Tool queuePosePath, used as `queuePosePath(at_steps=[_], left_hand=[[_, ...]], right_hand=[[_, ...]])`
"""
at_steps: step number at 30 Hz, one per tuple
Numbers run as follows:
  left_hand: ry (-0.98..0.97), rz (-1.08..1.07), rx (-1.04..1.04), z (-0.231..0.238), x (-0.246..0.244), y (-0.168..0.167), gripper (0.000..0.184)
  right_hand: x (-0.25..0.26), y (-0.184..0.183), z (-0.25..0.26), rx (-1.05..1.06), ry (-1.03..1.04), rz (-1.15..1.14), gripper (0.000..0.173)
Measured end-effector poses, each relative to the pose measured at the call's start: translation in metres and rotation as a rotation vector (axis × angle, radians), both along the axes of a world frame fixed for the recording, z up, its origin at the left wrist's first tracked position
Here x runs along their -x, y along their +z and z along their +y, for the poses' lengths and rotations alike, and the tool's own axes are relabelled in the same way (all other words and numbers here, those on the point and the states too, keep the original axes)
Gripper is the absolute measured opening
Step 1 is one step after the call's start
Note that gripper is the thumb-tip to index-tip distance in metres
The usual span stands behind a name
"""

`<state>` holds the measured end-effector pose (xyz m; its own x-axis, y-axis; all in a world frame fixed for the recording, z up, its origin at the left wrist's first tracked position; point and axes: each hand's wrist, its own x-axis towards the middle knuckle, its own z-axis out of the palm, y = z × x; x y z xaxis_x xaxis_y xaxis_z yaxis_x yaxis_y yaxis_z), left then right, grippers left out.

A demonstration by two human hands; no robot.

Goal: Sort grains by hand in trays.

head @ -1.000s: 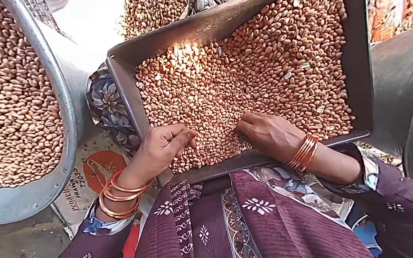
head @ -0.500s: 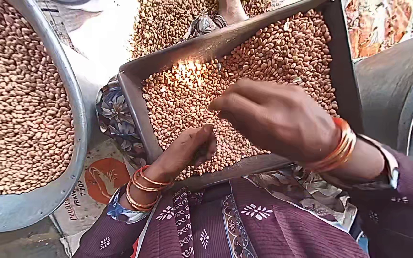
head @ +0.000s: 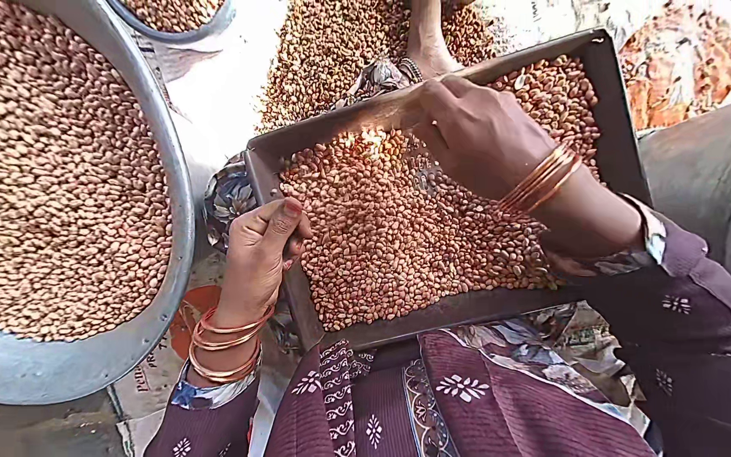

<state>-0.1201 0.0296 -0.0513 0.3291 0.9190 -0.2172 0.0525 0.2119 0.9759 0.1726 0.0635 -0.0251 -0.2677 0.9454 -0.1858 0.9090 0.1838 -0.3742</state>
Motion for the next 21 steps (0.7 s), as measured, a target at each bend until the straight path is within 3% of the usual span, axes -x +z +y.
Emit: queuePosePath(at_steps=[2, 4, 5, 7, 9, 12, 14, 16, 18, 21], left_hand=[[-0.077, 0.218, -0.154, 0.001, 0.005, 0.000, 0.028], [-0.181, 0.449, -0.331, 0.001, 0.005, 0.000, 0.023], [-0.231, 0.535, -0.413, 0.001, 0.003, -0.002, 0.022], [-0.309, 0.645, -0.569, 0.001, -0.002, -0.010, 0.023], [-0.385, 0.732, -0.661, 0.000, -0.006, -0.017, 0.025], [-0.443, 0.812, -0.724, -0.005, -0.006, -0.024, 0.027], [-0.455, 0.845, -0.748, -0.007, -0.007, -0.025, 0.026], [-0.455, 0.870, -0.768, -0.010, -0.008, -0.025, 0.025], [-0.463, 0.884, -0.776, -0.011, -0.009, -0.025, 0.024], [-0.469, 0.871, -0.756, -0.008, -0.011, -0.026, 0.025]], right_hand=[[-0.004, 0.004, -0.007, 0.188, -0.158, -0.290, 0.034], [0.001, -0.007, -0.021, 0.403, -0.170, -0.391, 0.032], [0.001, -0.013, -0.031, 0.424, -0.063, -0.318, 0.026], [-0.004, -0.023, -0.047, 0.320, 0.210, 0.100, 0.020], [-0.002, -0.023, -0.054, 0.156, 0.302, 0.387, 0.021], [-0.009, -0.005, -0.062, 0.034, 0.114, 0.100, 0.018], [-0.013, -0.002, -0.070, 0.209, -0.024, -0.184, 0.022], [-0.006, -0.006, -0.081, 0.478, -0.048, -0.315, 0.028], [0.003, -0.008, -0.091, 0.620, 0.136, -0.141, 0.026], [0.005, -0.018, -0.098, 0.393, 0.336, 0.422, 0.021]])
